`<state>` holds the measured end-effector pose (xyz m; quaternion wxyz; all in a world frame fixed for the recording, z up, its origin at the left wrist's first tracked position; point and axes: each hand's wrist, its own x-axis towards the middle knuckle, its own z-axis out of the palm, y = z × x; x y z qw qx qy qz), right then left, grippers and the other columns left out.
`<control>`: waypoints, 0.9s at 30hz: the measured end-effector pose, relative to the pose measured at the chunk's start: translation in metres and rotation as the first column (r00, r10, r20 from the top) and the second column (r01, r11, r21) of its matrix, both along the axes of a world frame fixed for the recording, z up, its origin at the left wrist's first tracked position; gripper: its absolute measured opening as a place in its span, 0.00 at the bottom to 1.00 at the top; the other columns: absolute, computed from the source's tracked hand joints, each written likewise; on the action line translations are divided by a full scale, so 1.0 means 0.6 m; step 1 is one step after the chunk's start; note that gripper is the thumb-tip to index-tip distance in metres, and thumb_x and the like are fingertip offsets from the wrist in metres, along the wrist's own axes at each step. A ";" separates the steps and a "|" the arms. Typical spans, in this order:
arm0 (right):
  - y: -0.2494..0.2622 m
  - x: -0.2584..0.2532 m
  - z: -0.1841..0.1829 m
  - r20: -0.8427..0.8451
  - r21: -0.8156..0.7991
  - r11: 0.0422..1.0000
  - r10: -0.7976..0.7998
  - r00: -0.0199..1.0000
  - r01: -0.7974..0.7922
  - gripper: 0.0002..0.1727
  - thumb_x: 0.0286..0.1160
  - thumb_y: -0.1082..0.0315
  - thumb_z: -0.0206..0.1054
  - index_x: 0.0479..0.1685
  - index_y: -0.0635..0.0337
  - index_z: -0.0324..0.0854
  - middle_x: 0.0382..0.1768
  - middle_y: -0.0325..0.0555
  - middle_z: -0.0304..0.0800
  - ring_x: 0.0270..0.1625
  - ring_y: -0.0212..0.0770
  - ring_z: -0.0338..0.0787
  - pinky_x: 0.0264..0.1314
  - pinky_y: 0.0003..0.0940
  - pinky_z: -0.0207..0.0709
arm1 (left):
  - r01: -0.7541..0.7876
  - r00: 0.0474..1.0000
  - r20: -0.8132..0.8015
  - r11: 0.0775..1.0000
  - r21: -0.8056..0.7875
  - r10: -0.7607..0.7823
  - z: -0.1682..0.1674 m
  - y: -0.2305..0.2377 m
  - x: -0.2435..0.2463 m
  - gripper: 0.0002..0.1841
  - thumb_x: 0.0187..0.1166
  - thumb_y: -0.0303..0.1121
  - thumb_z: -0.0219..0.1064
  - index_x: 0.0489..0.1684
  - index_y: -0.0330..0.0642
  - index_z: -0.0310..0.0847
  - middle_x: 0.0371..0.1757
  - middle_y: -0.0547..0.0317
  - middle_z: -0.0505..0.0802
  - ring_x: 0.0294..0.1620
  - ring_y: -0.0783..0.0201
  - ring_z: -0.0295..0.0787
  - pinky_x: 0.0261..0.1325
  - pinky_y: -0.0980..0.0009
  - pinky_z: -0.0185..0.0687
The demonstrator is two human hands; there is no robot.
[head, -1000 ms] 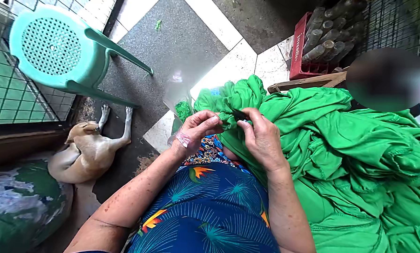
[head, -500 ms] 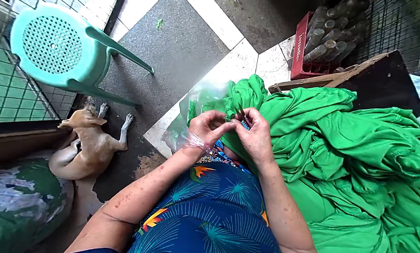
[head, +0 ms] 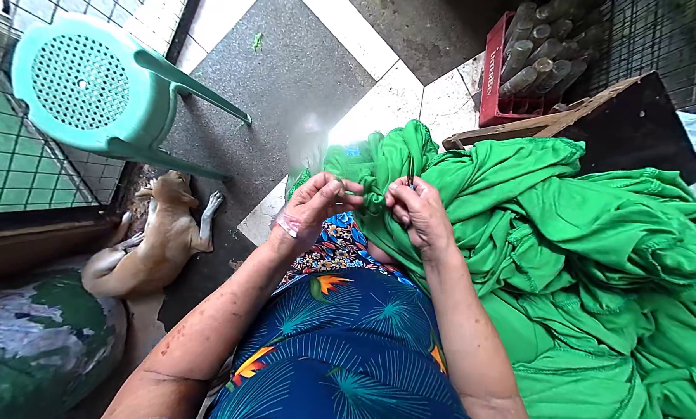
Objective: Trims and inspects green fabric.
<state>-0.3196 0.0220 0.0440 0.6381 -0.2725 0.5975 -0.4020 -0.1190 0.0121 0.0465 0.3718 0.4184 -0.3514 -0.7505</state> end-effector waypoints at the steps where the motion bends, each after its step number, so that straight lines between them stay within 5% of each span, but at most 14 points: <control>1: -0.001 0.000 -0.001 0.026 0.005 1.000 -0.019 0.999 0.019 0.06 0.85 0.75 0.56 0.38 0.60 0.74 0.20 0.33 0.80 0.13 0.19 0.64 0.16 0.13 0.57 | -0.017 0.999 -0.051 1.000 0.013 0.018 0.001 -0.003 0.005 0.16 0.91 0.31 0.41 0.40 0.52 0.77 0.51 0.62 0.96 0.51 0.67 0.95 0.58 0.70 0.89; 4: -0.001 0.004 -0.005 0.014 -0.022 1.000 -0.018 1.000 0.018 0.06 0.86 0.74 0.56 0.39 0.60 0.74 0.20 0.33 0.81 0.13 0.19 0.64 0.16 0.13 0.57 | -0.059 0.981 -0.178 0.996 0.074 0.071 0.007 -0.007 0.020 0.22 0.93 0.33 0.38 0.34 0.56 0.80 0.34 0.65 0.96 0.42 0.69 0.96 0.55 0.71 0.91; 9: 0.009 0.005 -0.010 -0.147 -0.155 0.986 0.037 0.988 -0.060 0.01 0.82 0.72 0.63 0.43 0.58 0.76 0.28 0.33 0.84 0.17 0.19 0.69 0.20 0.13 0.62 | -0.087 0.963 -0.244 0.988 0.130 0.117 0.006 0.001 0.057 0.20 0.94 0.37 0.40 0.29 0.59 0.75 0.16 0.78 0.75 0.19 0.80 0.72 0.30 0.84 0.72; 12: 0.013 0.018 -0.001 -0.359 -0.260 0.950 0.070 0.931 -0.172 0.09 0.78 0.72 0.68 0.52 0.64 0.79 0.41 0.40 0.84 0.36 0.22 0.80 0.41 0.17 0.74 | -0.039 0.956 -0.281 0.988 0.148 0.079 0.010 0.009 0.078 0.21 0.93 0.36 0.41 0.26 0.58 0.74 0.14 0.79 0.72 0.16 0.81 0.68 0.25 0.85 0.68; 16: -0.004 0.045 -0.007 -0.485 -0.364 0.843 0.191 0.853 -0.395 0.18 0.74 0.78 0.65 0.63 0.71 0.80 0.57 0.56 0.90 0.58 0.42 0.89 0.62 0.37 0.81 | 0.036 0.951 -0.309 0.982 0.185 0.024 0.003 0.026 0.085 0.18 0.89 0.36 0.47 0.24 0.60 0.76 0.13 0.79 0.73 0.15 0.81 0.70 0.25 0.83 0.70; 19: -0.017 0.060 -0.017 -0.650 -0.153 0.778 0.385 0.655 -0.609 0.20 0.74 0.77 0.68 0.67 0.68 0.81 0.60 0.60 0.90 0.62 0.57 0.90 0.64 0.58 0.81 | 0.044 0.951 -0.307 0.974 0.224 0.027 0.007 0.034 0.084 0.18 0.90 0.34 0.46 0.24 0.56 0.75 0.12 0.77 0.72 0.14 0.79 0.70 0.24 0.82 0.71; 22: -0.018 0.065 -0.037 -0.762 0.154 0.747 0.507 0.404 -0.647 0.17 0.76 0.78 0.64 0.64 0.69 0.81 0.55 0.67 0.89 0.57 0.66 0.91 0.56 0.65 0.80 | -0.028 0.975 -0.206 0.968 0.250 0.081 0.007 0.031 0.095 0.20 0.89 0.32 0.41 0.25 0.57 0.74 0.11 0.79 0.71 0.13 0.80 0.68 0.24 0.83 0.70; 27: -0.008 0.063 -0.024 -0.759 0.168 0.801 0.477 0.443 -0.575 0.18 0.74 0.81 0.66 0.63 0.71 0.78 0.51 0.71 0.88 0.55 0.71 0.90 0.53 0.66 0.81 | -0.167 0.976 0.171 0.970 0.175 0.138 -0.012 0.018 0.143 0.18 0.90 0.28 0.41 0.30 0.54 0.72 0.11 0.80 0.70 0.13 0.80 0.66 0.25 0.82 0.72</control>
